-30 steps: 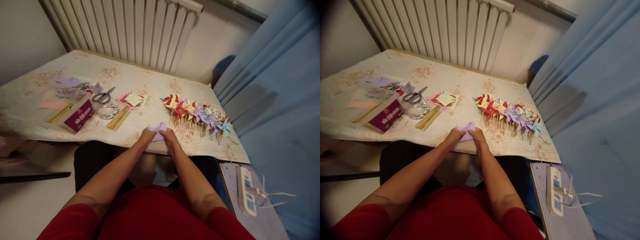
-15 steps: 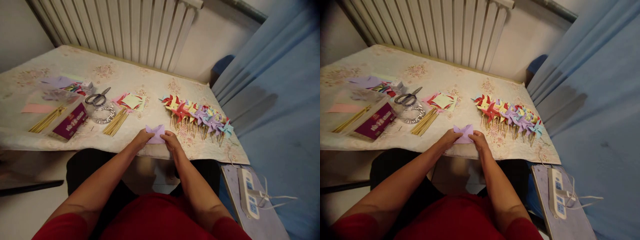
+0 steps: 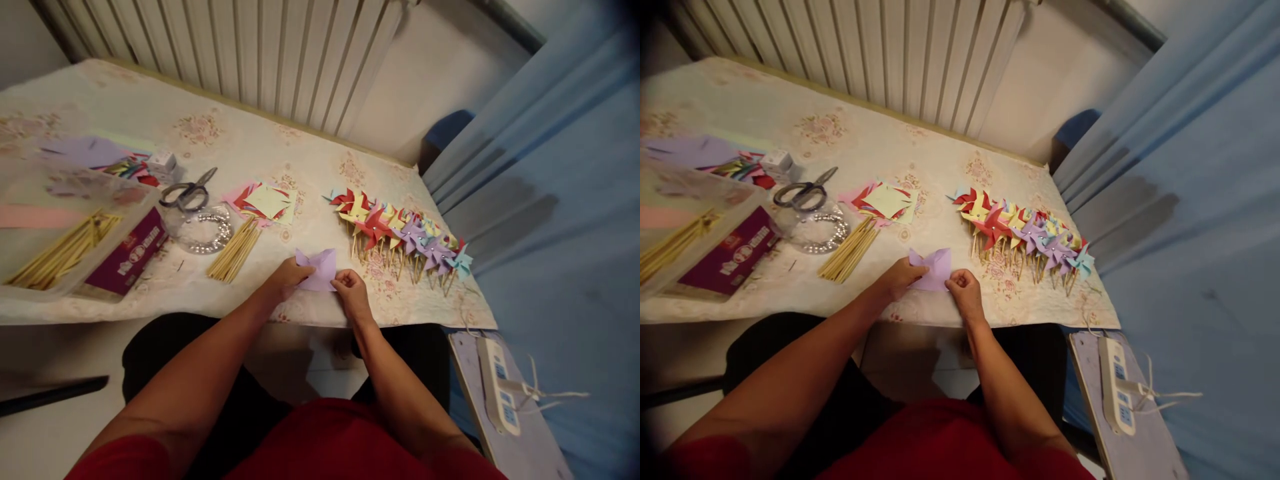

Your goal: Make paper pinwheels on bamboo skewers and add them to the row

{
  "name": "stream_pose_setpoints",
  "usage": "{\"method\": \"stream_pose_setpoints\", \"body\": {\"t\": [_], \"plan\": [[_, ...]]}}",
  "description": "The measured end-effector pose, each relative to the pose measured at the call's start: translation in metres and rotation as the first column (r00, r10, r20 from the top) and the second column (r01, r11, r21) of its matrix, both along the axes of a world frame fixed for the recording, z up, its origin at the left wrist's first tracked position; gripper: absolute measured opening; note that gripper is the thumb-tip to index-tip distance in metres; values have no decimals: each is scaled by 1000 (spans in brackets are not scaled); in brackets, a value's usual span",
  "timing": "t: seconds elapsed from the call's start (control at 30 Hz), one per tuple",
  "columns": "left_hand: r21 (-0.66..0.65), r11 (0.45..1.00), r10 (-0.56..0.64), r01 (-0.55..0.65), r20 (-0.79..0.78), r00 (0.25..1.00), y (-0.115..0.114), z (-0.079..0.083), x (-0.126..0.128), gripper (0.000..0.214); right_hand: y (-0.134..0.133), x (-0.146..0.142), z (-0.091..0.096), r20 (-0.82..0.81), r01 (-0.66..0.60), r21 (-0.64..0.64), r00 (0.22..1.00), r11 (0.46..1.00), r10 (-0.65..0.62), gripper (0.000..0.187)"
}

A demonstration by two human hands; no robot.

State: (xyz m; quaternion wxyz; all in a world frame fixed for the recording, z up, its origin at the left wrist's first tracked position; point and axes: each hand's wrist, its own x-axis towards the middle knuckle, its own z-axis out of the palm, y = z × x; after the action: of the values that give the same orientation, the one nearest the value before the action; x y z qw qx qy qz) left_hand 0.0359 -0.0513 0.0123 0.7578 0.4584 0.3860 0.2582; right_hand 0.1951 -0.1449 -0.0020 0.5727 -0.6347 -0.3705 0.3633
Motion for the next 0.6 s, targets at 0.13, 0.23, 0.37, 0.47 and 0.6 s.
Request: {"method": "stream_pose_setpoints", "body": {"t": [0.13,0.23,0.37,0.47,0.6], "plan": [[-49,997,55,-53,51,997,4,-1,-3,6,-3,-6,2,100,35,-18,994,999,-33,23],[-77,994,78,-73,67,995,7,-2,-4,8,-3,-12,4,172,28,-17,985,999,-24,19],[-94,992,92,-83,96,991,9,-2,-4,10,-3,-18,10,333,46,6,942,999,-45,12],[-108,992,80,-68,105,991,8,0,-4,7,-4,-20,18,459,38,22,887,999,-44,15],[-108,993,68,-55,122,990,7,2,-6,5,-6,-20,32,541,-93,17,838,996,69,22]]}}
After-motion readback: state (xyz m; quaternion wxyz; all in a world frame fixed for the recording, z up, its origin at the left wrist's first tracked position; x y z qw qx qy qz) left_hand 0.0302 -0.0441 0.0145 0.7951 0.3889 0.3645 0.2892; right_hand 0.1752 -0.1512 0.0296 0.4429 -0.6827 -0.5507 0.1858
